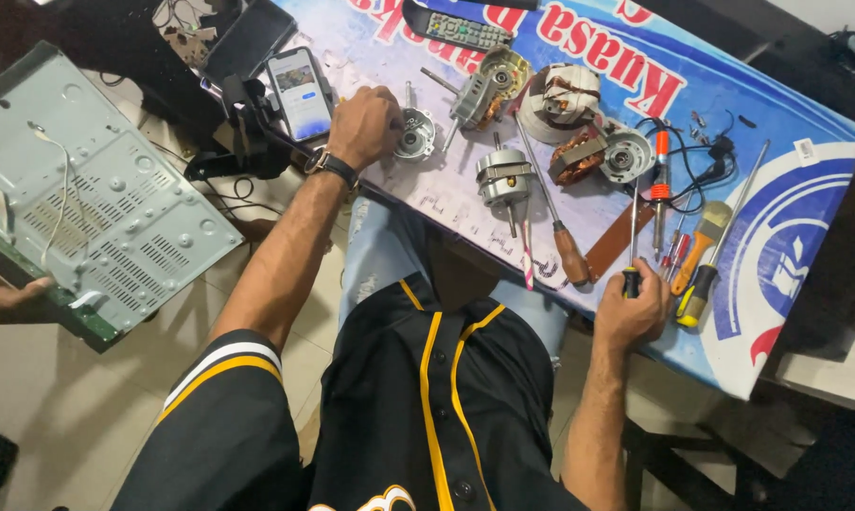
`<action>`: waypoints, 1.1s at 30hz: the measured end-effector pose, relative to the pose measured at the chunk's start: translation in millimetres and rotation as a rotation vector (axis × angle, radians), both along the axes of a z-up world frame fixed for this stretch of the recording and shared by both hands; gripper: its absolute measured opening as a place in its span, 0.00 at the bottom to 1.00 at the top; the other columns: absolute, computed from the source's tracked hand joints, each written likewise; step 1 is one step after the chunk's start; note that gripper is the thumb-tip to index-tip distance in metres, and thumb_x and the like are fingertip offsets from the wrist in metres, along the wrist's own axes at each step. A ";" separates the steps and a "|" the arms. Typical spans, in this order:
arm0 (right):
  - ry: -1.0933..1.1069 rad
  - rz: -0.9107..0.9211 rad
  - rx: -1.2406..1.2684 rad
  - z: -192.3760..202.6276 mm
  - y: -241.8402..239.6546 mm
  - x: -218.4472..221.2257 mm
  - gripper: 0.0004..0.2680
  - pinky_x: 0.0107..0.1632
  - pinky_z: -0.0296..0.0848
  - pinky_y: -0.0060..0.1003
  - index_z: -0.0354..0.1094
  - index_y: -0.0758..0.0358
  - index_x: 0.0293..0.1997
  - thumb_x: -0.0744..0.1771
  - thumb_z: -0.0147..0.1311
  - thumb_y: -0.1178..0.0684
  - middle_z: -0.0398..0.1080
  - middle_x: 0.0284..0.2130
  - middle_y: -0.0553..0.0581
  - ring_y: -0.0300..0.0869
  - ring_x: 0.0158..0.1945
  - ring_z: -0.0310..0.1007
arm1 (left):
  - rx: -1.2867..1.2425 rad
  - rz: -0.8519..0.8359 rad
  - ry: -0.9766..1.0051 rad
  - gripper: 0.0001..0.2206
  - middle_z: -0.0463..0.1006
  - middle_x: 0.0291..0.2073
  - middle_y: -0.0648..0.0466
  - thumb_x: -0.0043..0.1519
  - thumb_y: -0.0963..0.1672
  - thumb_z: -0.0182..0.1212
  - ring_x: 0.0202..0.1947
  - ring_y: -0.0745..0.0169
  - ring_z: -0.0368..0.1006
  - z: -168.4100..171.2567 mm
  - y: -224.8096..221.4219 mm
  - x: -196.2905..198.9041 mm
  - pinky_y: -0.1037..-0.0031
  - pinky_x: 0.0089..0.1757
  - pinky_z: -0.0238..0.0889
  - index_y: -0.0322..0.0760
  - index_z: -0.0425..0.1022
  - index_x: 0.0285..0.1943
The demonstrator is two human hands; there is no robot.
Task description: A person is disassembling and adjusting the housing and internal components of a small electric motor at a repair bench.
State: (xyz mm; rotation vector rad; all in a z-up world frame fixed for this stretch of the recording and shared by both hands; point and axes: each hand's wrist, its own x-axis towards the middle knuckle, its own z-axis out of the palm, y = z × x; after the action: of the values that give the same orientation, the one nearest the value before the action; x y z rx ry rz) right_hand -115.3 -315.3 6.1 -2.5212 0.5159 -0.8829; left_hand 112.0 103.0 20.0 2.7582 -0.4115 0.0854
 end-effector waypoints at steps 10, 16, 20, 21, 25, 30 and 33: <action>0.082 -0.011 0.008 5.1 2.2 -2.1 0.10 0.45 0.69 0.51 0.77 0.58 0.49 0.64 0.59 0.62 0.74 0.45 0.57 0.52 0.49 0.71 | -0.022 -0.007 -0.087 0.10 0.81 0.40 0.49 0.59 0.36 0.57 0.32 0.61 0.73 -5.2 -5.8 1.2 0.74 0.28 0.70 0.40 0.78 0.26; 0.086 -0.023 -0.023 6.1 3.2 -1.8 0.10 0.43 0.68 0.51 0.77 0.56 0.48 0.64 0.60 0.61 0.74 0.44 0.55 0.51 0.47 0.72 | -0.189 0.020 -0.158 0.05 0.78 0.41 0.52 0.63 0.44 0.64 0.35 0.63 0.73 -4.1 3.0 -0.1 0.78 0.31 0.68 0.45 0.78 0.33; 0.063 -0.047 -0.069 -16.7 -10.3 -0.3 0.10 0.46 0.70 0.45 0.78 0.50 0.48 0.63 0.62 0.56 0.73 0.41 0.50 0.47 0.44 0.73 | -0.244 0.317 0.067 0.11 0.79 0.32 0.51 0.63 0.51 0.60 0.38 0.52 0.74 0.9 3.5 -19.9 0.59 0.39 0.68 0.44 0.75 0.43; 0.021 -0.096 -0.100 -28.1 -17.5 0.4 0.11 0.47 0.72 0.39 0.79 0.41 0.46 0.61 0.64 0.50 0.72 0.37 0.43 0.43 0.39 0.76 | -0.255 0.335 0.123 0.13 0.82 0.31 0.48 0.61 0.53 0.62 0.44 0.39 0.79 -0.1 4.0 -25.4 0.47 0.45 0.71 0.45 0.77 0.46; 0.020 -0.102 -0.106 -30.1 -17.7 -0.7 0.11 0.46 0.73 0.40 0.79 0.42 0.46 0.61 0.64 0.50 0.72 0.37 0.44 0.44 0.38 0.76 | -0.331 0.360 0.204 0.14 0.84 0.33 0.49 0.56 0.50 0.62 0.45 0.40 0.79 -21.0 1.2 -33.9 0.46 0.46 0.70 0.43 0.76 0.48; 0.008 -0.108 -0.095 -22.9 -12.4 0.8 0.11 0.47 0.73 0.39 0.79 0.42 0.45 0.60 0.65 0.51 0.72 0.37 0.44 0.45 0.38 0.76 | -0.285 0.367 0.104 0.12 0.83 0.30 0.50 0.57 0.46 0.61 0.37 0.41 0.81 -5.4 -5.0 -49.7 0.48 0.41 0.72 0.41 0.77 0.48; 0.001 -0.110 -0.099 -29.8 -16.3 2.4 0.11 0.46 0.73 0.39 0.80 0.41 0.45 0.60 0.65 0.50 0.73 0.37 0.43 0.44 0.38 0.76 | -0.263 0.330 -0.031 0.13 0.78 0.33 0.48 0.58 0.46 0.65 0.35 0.35 0.80 15.0 -13.3 -51.4 0.45 0.39 0.72 0.44 0.74 0.51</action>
State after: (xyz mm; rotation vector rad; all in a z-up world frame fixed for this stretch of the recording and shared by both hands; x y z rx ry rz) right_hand -112.9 -331.6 -23.7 -2.6028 0.6310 -0.9699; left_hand 60.7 89.8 35.0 2.5392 0.0495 0.2457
